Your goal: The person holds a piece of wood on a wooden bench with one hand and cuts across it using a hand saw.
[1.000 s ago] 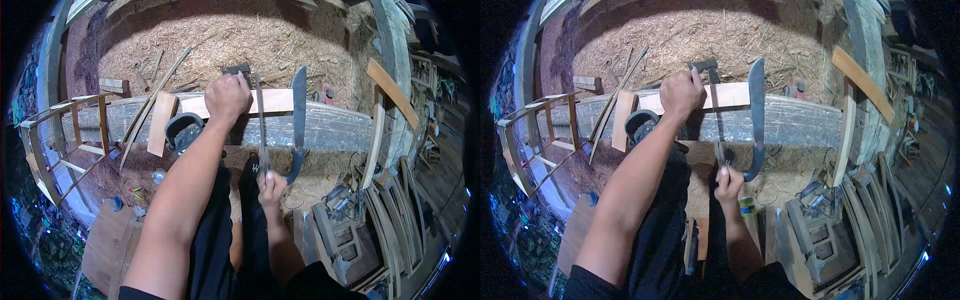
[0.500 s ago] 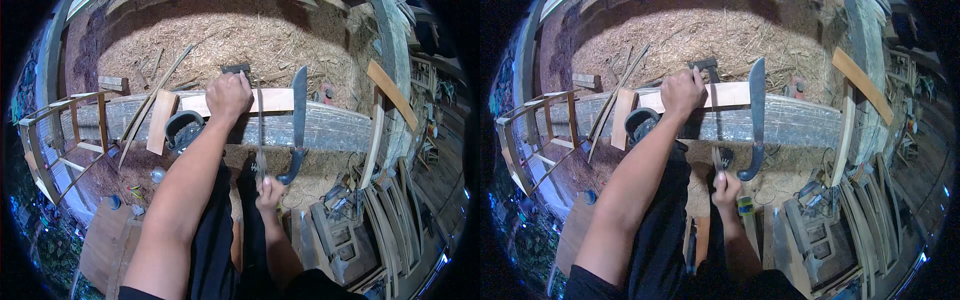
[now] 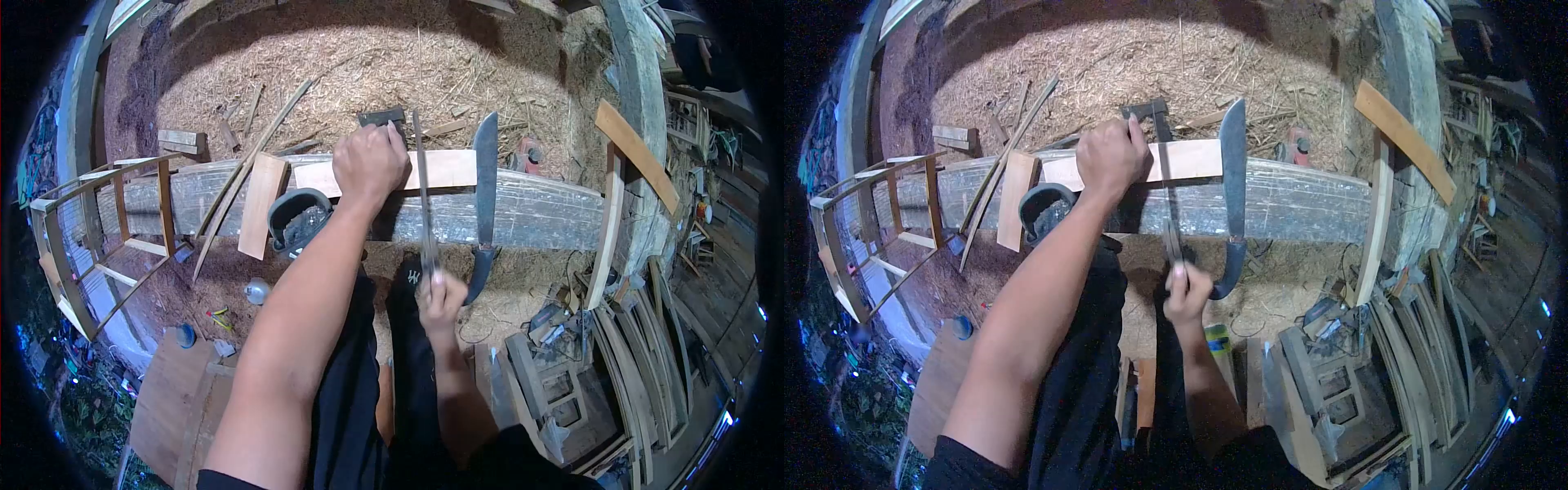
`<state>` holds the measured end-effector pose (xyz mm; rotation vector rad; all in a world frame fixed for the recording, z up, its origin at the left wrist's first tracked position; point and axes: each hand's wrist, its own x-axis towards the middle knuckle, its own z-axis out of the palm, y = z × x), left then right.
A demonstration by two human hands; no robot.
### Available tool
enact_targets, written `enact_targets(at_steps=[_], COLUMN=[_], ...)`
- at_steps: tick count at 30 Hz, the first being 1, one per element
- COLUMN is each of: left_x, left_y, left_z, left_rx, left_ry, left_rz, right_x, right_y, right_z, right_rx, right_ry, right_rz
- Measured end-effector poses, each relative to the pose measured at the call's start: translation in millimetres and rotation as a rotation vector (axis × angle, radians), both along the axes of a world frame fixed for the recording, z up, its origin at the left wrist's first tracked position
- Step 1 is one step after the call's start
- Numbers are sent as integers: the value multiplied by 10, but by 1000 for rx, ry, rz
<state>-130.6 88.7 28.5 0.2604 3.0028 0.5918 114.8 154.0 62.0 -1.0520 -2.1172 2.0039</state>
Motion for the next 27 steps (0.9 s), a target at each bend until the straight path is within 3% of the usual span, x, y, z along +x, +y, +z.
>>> enact_targets(at_steps=[3,8,13,18,23,27], left_x=[51,52,71,43,69,71], left_y=[-29,-22,-26,-13,-17,3], left_z=[-36,-24,-30,-57,-71,-34], left_rx=[13,2,-12,-5,-6,-20], left_ry=[18,15,61,70,68,32], left_rz=[8,-16,-21,-7,-17,-4], right_x=[591,-7,650,-25,561,187], right_y=[-196,40,-169,20,-130,-31], right_z=[192,-82,186,-24,68,23], right_rx=[9,61,0,33,4,103], right_ry=[-15,10,-87,14,19,2], right_rz=[-60,47,-26,48,-25,76])
